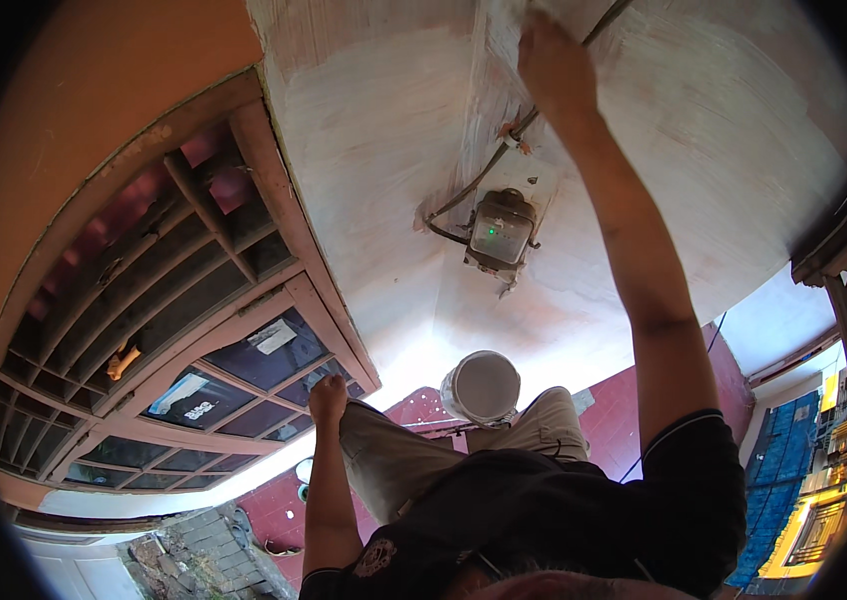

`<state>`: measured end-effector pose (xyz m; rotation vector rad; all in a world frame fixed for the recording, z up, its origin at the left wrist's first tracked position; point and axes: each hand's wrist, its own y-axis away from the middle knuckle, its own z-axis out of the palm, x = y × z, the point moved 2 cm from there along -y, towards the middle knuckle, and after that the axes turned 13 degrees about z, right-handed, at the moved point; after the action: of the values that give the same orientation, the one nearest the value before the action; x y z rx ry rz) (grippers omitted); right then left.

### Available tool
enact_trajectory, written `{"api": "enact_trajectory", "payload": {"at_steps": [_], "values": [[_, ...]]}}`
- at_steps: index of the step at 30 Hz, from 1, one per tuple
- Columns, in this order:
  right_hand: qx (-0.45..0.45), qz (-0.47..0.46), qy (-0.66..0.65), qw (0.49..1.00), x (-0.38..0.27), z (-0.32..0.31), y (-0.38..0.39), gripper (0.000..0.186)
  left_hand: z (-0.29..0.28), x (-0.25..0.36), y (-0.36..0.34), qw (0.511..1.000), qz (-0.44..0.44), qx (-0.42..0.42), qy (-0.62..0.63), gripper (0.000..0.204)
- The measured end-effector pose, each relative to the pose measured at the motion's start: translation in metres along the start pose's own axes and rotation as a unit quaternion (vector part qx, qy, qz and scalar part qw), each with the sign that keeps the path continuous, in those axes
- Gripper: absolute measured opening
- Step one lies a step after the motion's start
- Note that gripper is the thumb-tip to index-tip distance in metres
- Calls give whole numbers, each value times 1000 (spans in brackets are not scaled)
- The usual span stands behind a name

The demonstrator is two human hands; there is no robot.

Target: The person applies paint to a ceiling and wall area around an electrical box using a brush, dipping the brush into a bucket, and then descends a metal ladder.

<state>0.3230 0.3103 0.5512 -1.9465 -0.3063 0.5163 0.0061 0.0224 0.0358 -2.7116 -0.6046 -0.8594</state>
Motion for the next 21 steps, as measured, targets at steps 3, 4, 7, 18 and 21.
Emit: {"api": "enact_trajectory", "payload": {"at_steps": [3,4,7,18,21], "values": [[-90,5,44,995,8,21,61,19,-2,1,2,1000,0,0,0,41],[-103,9,40,994,9,24,80,18,-2,2,2,1000,-4,-4,0,41],[-137,17,17,990,23,26,119,16,0,1,2,1000,1,-2,1,42],[-259,242,-224,908,33,-60,252,28,12,-19,1,999,20,-23,22,42],[-318,327,-258,852,51,-82,295,29,17,-30,0,999,27,-28,15,44]]}}
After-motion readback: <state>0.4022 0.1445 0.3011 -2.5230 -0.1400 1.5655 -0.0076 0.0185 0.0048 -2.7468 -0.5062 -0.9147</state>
